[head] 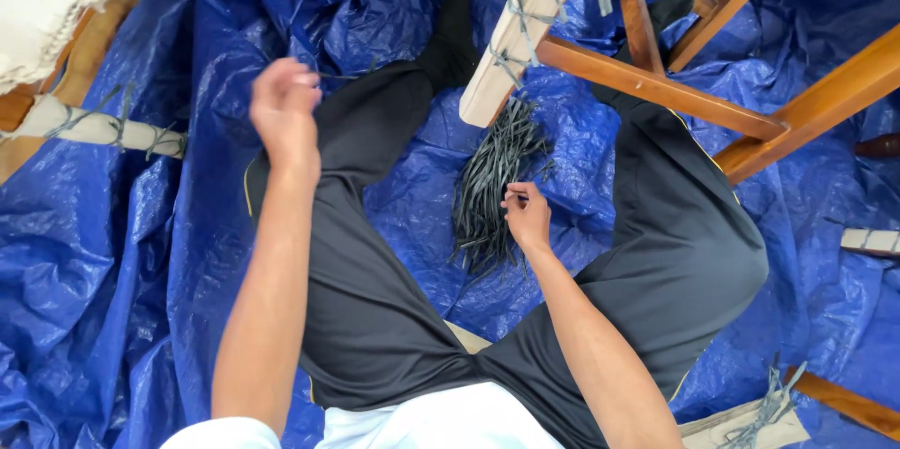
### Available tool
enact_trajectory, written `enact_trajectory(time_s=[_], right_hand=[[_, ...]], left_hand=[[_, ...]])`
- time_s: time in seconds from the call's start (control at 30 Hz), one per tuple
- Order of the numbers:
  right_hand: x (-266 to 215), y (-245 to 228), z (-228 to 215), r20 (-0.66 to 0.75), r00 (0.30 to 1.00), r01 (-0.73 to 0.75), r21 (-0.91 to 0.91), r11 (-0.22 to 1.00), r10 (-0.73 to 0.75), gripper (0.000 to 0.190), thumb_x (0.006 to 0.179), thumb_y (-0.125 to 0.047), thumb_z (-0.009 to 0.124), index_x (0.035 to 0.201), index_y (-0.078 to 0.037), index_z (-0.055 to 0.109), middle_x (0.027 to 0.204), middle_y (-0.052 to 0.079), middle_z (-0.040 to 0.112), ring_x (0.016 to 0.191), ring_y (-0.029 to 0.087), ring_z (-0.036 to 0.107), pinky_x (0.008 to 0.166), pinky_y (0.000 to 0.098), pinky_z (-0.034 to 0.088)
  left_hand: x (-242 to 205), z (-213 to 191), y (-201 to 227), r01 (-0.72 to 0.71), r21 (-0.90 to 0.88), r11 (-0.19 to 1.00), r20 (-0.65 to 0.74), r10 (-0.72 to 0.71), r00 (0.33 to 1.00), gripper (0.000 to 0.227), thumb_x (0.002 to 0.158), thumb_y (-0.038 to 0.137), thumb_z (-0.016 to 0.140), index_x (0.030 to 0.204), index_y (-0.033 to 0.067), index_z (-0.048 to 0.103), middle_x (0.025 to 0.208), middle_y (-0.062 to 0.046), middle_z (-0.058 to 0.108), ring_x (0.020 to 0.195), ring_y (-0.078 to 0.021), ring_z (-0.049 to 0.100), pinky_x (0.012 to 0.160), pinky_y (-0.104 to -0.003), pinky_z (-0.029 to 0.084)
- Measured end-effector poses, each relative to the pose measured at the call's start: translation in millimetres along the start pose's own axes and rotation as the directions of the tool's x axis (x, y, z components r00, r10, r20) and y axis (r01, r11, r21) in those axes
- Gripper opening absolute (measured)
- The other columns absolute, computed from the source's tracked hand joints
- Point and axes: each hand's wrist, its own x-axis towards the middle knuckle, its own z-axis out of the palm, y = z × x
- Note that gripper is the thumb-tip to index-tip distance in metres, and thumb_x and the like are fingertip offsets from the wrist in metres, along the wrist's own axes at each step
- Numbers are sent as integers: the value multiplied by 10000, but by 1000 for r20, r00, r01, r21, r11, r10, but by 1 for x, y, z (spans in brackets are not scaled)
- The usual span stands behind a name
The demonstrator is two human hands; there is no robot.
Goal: Tying wooden furniture slats and components together using plastic strips.
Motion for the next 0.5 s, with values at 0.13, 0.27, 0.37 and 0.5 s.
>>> enact_trajectory(time_s=[0.13,0.27,0.37,0.5], right_hand=[[-11,1,1,13,1000,-3,22,1000,3,188,994,-122,616,1135,-13,676,981,87,748,843,149,756,627,283,590],[-23,-11,-4,16,1000,-20,87,996,19,189,992,-128,627,1136,-14,673,1035,73,740,857,147,750,645,280,593],[-30,-17,-9,20,1000,18,136,991,-21,204,997,-125,613,1157,-7,661,1081,76,724,880,148,745,666,275,592],[-61,-55,-25,8,999,52,144,988,-53,221,1015,-145,602,1174,2,645,1052,86,731,889,147,739,687,273,576]], left_hand=[[-93,23,45,-57,66,996,411,25,911,28,1010,14,604,1030,32,612,960,-45,664,790,-108,606,715,-254,513],[-195,7,39,-5,482,876,695,-379,611,90,858,139,729,887,71,677,834,-47,728,777,-164,710,736,-334,580],[-256,-6,62,-86,390,917,906,-366,213,223,835,296,794,855,81,738,862,-78,727,807,-210,722,735,-359,572],[-308,-25,79,-51,436,899,885,-438,-155,307,894,388,748,944,86,723,904,-81,705,845,-230,716,754,-370,561]])
